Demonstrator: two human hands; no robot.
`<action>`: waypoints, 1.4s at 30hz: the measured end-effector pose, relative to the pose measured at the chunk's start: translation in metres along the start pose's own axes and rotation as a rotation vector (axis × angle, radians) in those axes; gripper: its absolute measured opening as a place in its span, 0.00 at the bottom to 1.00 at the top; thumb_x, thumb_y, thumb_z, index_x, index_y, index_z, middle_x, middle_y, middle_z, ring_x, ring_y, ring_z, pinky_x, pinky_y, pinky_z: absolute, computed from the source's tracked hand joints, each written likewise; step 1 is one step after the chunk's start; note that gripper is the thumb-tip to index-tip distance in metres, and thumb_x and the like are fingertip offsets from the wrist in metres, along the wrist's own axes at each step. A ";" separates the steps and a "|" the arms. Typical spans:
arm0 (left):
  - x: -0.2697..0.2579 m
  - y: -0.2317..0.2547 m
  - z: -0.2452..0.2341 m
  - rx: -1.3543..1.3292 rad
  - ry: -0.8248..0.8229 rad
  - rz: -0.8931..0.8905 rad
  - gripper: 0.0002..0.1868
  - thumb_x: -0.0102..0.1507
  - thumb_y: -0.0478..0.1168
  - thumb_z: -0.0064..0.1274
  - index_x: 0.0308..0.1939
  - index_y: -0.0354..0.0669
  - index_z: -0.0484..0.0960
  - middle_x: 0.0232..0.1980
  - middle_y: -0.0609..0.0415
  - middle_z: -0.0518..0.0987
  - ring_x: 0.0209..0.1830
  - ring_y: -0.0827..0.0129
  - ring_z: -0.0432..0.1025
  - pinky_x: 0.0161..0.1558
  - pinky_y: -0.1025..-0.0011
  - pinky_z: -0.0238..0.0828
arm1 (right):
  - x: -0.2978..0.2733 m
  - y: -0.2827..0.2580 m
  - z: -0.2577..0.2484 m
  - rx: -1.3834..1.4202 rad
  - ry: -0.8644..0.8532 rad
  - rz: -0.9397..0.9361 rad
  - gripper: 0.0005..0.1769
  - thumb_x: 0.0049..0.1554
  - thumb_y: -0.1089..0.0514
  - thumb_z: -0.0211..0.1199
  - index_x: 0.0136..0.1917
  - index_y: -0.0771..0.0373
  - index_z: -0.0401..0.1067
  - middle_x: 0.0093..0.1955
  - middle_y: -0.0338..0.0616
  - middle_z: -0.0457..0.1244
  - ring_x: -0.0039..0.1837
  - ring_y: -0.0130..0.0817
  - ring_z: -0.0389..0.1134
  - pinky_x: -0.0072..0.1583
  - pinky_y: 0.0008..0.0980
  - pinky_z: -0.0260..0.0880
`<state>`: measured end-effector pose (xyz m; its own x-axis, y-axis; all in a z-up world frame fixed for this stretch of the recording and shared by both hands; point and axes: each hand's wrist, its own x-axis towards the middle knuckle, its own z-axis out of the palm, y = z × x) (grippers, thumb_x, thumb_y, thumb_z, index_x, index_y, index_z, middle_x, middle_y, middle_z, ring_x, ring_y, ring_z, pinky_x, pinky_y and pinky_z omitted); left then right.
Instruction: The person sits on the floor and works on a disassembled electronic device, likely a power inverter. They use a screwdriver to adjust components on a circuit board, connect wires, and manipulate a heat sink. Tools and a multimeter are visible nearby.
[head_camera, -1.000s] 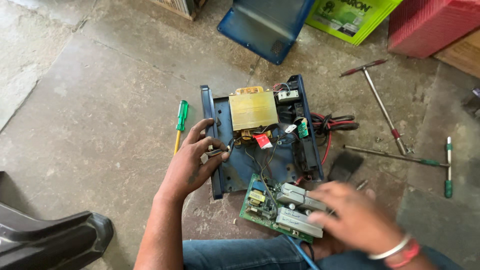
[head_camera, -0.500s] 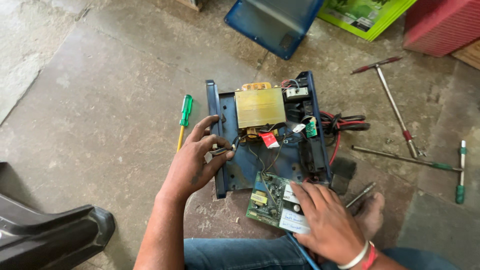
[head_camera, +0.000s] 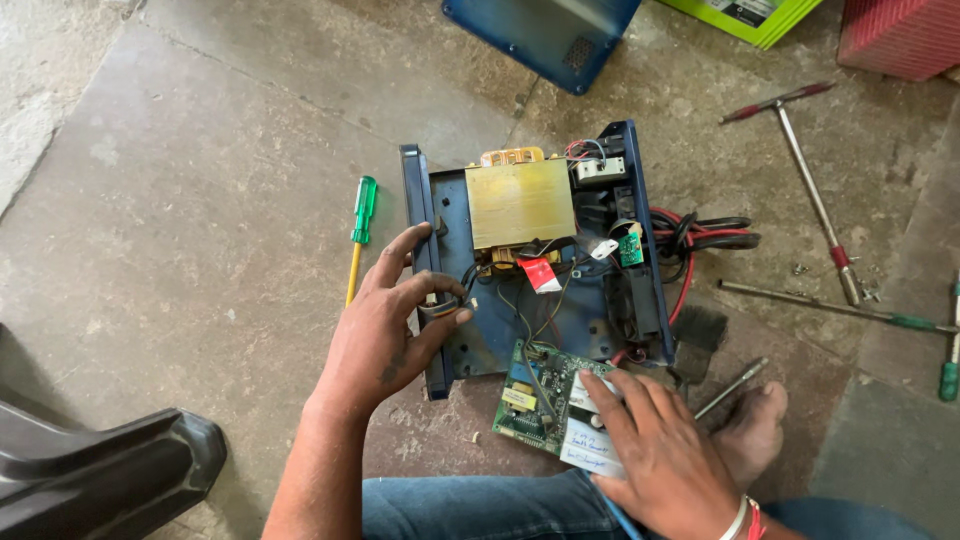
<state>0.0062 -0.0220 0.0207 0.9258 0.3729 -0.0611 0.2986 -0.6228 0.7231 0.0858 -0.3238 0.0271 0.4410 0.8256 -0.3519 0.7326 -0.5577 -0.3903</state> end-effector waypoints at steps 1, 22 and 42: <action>0.000 0.001 0.000 0.006 0.007 0.019 0.15 0.55 0.48 0.66 0.45 0.52 0.87 0.76 0.47 0.65 0.69 0.49 0.67 0.58 0.57 0.70 | 0.000 0.001 -0.001 0.004 -0.004 0.001 0.67 0.34 0.49 0.79 0.79 0.61 0.48 0.72 0.60 0.53 0.72 0.61 0.53 0.68 0.54 0.54; -0.009 0.007 0.000 0.046 -0.058 0.054 0.21 0.45 0.45 0.73 0.42 0.54 0.89 0.78 0.42 0.57 0.74 0.44 0.57 0.67 0.56 0.59 | -0.011 0.029 0.014 -0.069 -0.069 0.065 0.71 0.35 0.34 0.78 0.79 0.69 0.47 0.74 0.62 0.52 0.70 0.60 0.55 0.68 0.50 0.56; -0.064 0.018 0.053 -0.055 -0.803 -0.073 0.30 0.62 0.54 0.60 0.68 0.61 0.74 0.55 0.45 0.78 0.52 0.48 0.77 0.48 0.54 0.77 | -0.033 0.061 0.061 -0.276 0.212 -0.129 0.60 0.47 0.25 0.59 0.79 0.66 0.55 0.72 0.54 0.59 0.70 0.48 0.61 0.69 0.47 0.58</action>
<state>-0.0357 -0.0938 0.0008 0.7942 -0.2097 -0.5704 0.3727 -0.5734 0.7296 0.0844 -0.3907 -0.0366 0.4123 0.9031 -0.1198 0.8887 -0.4277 -0.1653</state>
